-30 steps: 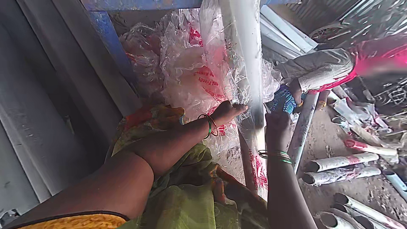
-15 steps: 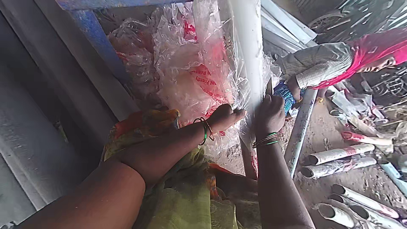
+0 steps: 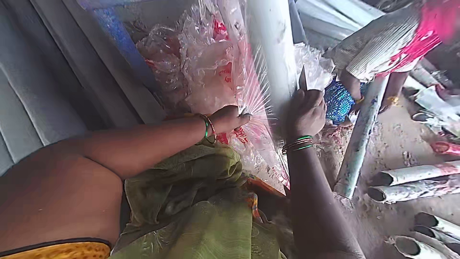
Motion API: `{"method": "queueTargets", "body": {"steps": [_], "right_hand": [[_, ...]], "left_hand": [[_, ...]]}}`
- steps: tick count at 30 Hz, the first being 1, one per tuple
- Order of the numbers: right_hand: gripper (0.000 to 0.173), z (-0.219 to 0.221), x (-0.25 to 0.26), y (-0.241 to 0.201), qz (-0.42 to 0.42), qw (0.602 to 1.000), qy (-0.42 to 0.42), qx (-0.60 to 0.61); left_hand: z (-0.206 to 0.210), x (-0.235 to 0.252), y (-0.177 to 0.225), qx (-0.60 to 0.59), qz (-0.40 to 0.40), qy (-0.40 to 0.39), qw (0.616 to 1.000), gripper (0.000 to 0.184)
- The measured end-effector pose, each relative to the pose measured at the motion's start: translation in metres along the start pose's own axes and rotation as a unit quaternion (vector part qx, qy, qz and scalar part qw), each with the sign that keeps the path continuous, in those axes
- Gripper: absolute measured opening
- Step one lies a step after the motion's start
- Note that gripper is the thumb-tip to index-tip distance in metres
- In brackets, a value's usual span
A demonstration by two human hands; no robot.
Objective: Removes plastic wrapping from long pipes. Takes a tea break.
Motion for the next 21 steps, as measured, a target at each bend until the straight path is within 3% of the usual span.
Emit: {"method": "queueTargets", "body": {"steps": [5, 8, 12, 15, 21], "right_hand": [[0.047, 0.004, 0.009, 0.01, 0.03, 0.999, -0.028, 0.005], [0.046, 0.003, 0.011, 0.014, 0.034, 0.999, -0.02, 0.005], [0.043, 0.0, 0.014, 0.016, 0.048, 0.998, -0.031, 0.003], [0.044, 0.001, 0.021, 0.019, 0.052, 0.998, -0.025, -0.002], [0.043, -0.001, 0.028, 0.02, 0.066, 0.997, -0.027, -0.016]], "left_hand": [[0.0, 0.005, 0.002, -0.034, -0.011, -0.003, 0.999, 0.051], [-0.017, 0.007, 0.007, -0.136, 0.002, 0.024, 0.99, 0.054], [-0.076, 0.019, 0.004, -0.294, -0.024, 0.164, 0.941, 0.07], [-0.117, 0.028, 0.009, -0.327, -0.033, 0.215, 0.92, 0.084], [-0.108, 0.056, 0.038, -0.33, -0.003, 0.145, 0.933, 0.072]]}}
Point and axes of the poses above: each hand's wrist, its own x-axis towards the middle knuckle, its own z-axis out of the palm, y = z × x, the point moved 8 cm from there along x, towards the middle knuckle, and after that the axes turned 9 degrees about x, right-handed, at the moved point
